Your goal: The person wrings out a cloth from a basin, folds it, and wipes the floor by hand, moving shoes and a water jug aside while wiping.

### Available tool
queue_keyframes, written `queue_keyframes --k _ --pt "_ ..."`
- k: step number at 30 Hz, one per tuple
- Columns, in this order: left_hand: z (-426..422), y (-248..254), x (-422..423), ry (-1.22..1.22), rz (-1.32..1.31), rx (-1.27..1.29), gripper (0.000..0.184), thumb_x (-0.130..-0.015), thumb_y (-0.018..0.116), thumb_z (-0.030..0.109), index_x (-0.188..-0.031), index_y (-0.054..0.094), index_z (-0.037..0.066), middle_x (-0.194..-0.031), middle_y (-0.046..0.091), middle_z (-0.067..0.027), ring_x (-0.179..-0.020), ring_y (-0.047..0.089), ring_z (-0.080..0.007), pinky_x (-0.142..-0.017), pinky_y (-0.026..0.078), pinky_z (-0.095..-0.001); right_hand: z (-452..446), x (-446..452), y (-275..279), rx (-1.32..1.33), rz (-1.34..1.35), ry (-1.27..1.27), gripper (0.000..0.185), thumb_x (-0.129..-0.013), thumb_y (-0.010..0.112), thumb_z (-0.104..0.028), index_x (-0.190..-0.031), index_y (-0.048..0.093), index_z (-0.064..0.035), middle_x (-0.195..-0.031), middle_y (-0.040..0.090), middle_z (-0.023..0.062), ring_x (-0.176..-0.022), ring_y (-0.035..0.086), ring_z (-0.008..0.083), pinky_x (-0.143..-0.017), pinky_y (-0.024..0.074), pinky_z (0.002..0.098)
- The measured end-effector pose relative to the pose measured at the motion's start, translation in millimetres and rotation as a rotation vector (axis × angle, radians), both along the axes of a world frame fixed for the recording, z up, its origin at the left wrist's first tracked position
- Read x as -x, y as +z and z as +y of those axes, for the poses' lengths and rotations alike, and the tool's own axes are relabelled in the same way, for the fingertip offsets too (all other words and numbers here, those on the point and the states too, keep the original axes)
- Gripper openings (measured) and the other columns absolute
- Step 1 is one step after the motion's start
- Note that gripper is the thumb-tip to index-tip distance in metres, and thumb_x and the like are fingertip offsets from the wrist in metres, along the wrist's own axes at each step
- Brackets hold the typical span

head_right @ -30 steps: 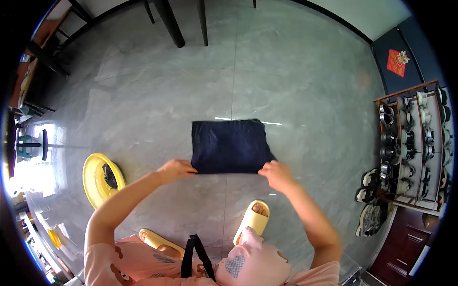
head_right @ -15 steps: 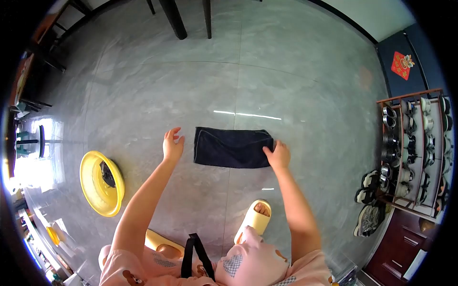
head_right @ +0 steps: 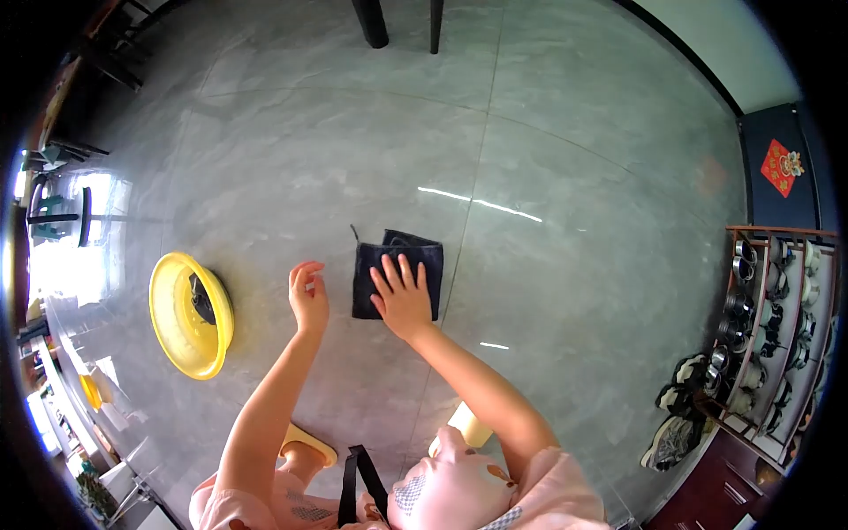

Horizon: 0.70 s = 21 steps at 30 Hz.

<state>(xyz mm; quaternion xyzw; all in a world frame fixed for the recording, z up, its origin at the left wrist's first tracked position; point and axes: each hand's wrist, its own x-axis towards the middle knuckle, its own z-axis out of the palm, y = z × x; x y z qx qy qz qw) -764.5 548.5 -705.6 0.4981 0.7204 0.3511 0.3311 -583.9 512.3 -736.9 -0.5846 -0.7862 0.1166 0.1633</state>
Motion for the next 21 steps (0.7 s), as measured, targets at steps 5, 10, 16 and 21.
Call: queue_keyframes --k 5,10,16,21 --pt "-13.6 7.7 -35.1 -0.069 -0.07 0.038 0.018 -0.087 0.051 -0.004 -0.093 0.064 0.007 -0.114 0.054 -0.0041 -0.089 0.055 -0.0131 -0.065 0.049 -0.0239 1.9 -24.7 -16.6 -0.006 0.003 0.119 0.059 -0.084 0.057 -0.045 -0.136 0.044 -0.0189 -0.147 0.033 0.0058 -0.134 0.03 0.0312 -0.105 0.0244 0.0587" --pt "-7.4 14.0 -66.3 -0.224 -0.048 0.098 0.019 -0.087 0.05 -0.004 -0.09 0.065 0.007 -0.111 0.055 -0.0046 -0.086 0.056 -0.0143 -0.062 0.046 -0.0234 -62.8 -135.9 -16.7 0.14 -0.192 -0.3 0.06 -0.084 0.058 -0.041 -0.137 0.043 -0.0169 -0.148 0.031 0.0115 -0.133 0.032 0.0328 -0.104 0.024 0.0593" --pt "-10.0 0.1 -102.6 -0.364 -0.059 0.087 0.016 -0.086 0.052 -0.004 -0.087 0.064 0.006 -0.109 0.055 -0.0045 -0.084 0.056 -0.0122 -0.061 0.045 -0.0235 -97.1 -309.6 -44.1 0.124 -0.31 -1.442 0.068 -0.094 0.042 -0.042 -0.139 0.03 0.0072 -0.148 0.026 0.0232 -0.136 0.025 0.0386 -0.108 0.0227 0.0518" --pt "-23.5 1.0 -121.1 -0.366 -0.129 0.117 0.016 -0.086 0.052 -0.003 -0.088 0.065 0.005 -0.108 0.056 -0.0057 -0.081 0.057 -0.013 -0.058 0.046 -0.0227 19.7 -269.2 -34.5 0.141 -0.265 -1.288 0.07 -0.091 0.041 -0.042 -0.14 0.028 0.0061 -0.148 0.024 0.0256 -0.137 0.021 0.0414 -0.11 0.0169 0.0531"
